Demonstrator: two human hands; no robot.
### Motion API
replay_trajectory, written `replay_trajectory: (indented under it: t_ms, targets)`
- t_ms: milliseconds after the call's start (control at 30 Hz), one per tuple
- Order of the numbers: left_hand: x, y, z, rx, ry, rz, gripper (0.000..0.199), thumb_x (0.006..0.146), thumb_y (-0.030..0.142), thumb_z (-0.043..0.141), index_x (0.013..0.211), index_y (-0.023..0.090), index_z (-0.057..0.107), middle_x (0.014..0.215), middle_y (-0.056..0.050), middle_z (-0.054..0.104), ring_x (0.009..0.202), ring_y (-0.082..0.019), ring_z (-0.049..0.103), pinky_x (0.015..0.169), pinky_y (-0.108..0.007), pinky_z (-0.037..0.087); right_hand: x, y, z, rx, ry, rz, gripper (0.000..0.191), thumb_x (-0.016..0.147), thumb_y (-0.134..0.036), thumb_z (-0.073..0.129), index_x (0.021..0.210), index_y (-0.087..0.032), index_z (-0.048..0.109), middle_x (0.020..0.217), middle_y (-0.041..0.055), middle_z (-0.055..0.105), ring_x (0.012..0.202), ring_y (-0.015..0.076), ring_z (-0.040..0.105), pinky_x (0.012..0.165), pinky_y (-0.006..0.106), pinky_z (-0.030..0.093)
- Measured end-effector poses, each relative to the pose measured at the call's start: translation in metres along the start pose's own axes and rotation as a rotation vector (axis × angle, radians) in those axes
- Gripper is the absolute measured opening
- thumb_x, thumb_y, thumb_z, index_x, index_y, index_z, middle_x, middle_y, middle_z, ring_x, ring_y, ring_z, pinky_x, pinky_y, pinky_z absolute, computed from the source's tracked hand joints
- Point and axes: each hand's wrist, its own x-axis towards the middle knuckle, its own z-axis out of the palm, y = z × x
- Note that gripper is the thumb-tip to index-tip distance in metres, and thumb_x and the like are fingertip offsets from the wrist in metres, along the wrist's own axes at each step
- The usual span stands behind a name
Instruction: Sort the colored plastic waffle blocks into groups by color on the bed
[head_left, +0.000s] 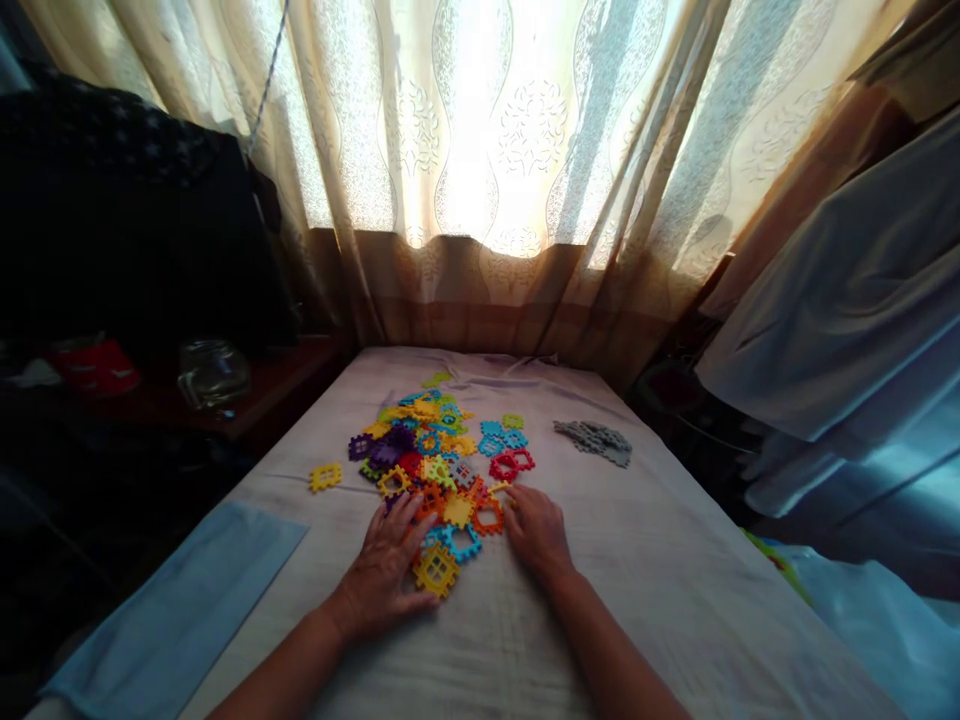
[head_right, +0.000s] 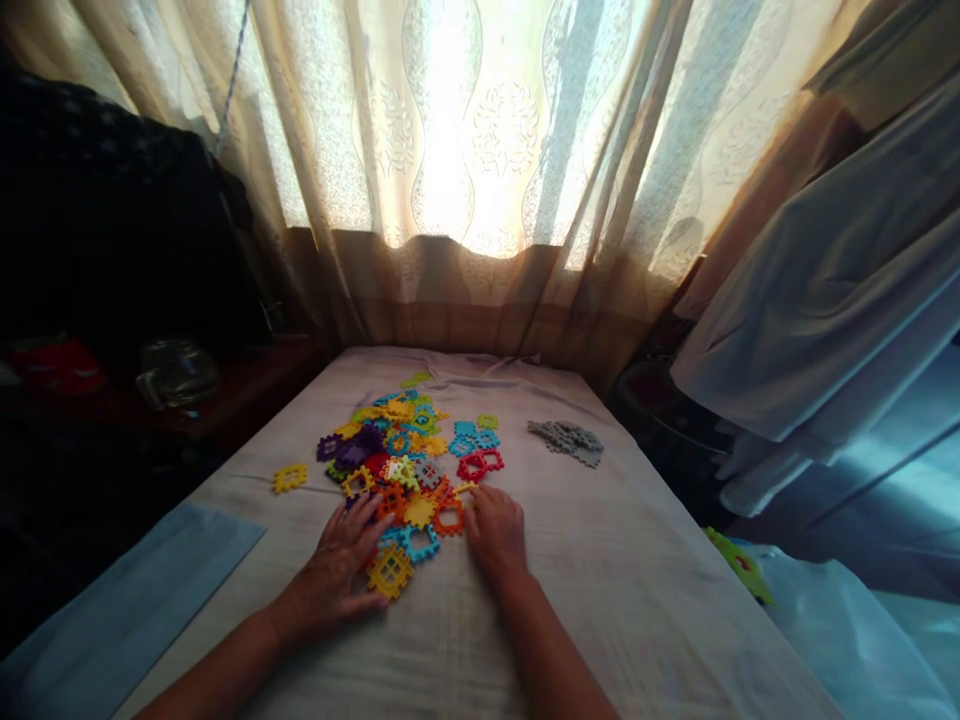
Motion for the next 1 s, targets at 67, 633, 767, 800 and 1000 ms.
replay_trajectory:
  t_ms: [67,633,767,800,1000]
  targets:
    - [0.007,-0.005,0.006,0.041,0.048,-0.053,0.086,0.080,0.060,0.060,0.152,0.027,0.024,0.158,-0.013,0.028,0.145,-0.034,0.022,0.115,-0.057,0.023,0.000,0.003,0.006,0.021,0.040,-0.032,0.032,0.088,-0.026,0.052,0.117,-0.022,0.066,0.122,0.0087,0.066,0.115,0.0234,0.058,0.099,0.041,0.041]
    - [0.029,-0.001,-0.001,-0.045,-0.050,-0.154,0.076,0.083,0.057,0.057,0.148,0.025,0.034,0.156,-0.014,0.031,0.146,-0.034,0.021,0.117,-0.057,0.016,-0.007,0.023,0.008,0.130,0.068,-0.020,0.035,0.088,-0.032,0.050,0.116,-0.022,0.067,0.126,0.0106,0.063,0.117,0.0250,0.056,0.104,0.044,0.041]
    - [0.030,-0.002,0.001,-0.054,-0.007,-0.165,0.064,0.086,0.050,0.055,0.143,0.024,0.042,0.156,-0.014,0.030,0.146,-0.033,0.021,0.117,-0.056,0.016,-0.006,0.020,0.008,0.122,0.067,-0.032,0.035,0.084,-0.026,0.051,0.114,-0.022,0.068,0.126,0.0098,0.063,0.117,0.0234,0.055,0.104,0.041,0.040]
    - [0.031,-0.002,0.001,-0.054,0.010,-0.167,0.061,0.087,0.049,0.054,0.142,0.024,0.044,0.156,-0.014,0.030,0.146,-0.033,0.021,0.117,-0.056,0.016,-0.006,0.020,0.008,0.117,0.073,-0.039,0.035,0.083,-0.024,0.052,0.114,-0.021,0.068,0.126,0.0098,0.063,0.118,0.0232,0.055,0.104,0.041,0.040]
    - [0.031,0.000,-0.002,-0.054,0.077,-0.152,0.040,0.088,0.041,0.052,0.123,0.025,0.061,0.150,-0.010,0.042,0.143,-0.031,0.029,0.116,-0.055,0.021,-0.005,0.014,0.007,0.101,0.110,-0.137,0.036,0.079,-0.020,0.055,0.113,-0.022,0.067,0.130,0.0096,0.060,0.121,0.0238,0.051,0.106,0.041,0.038]
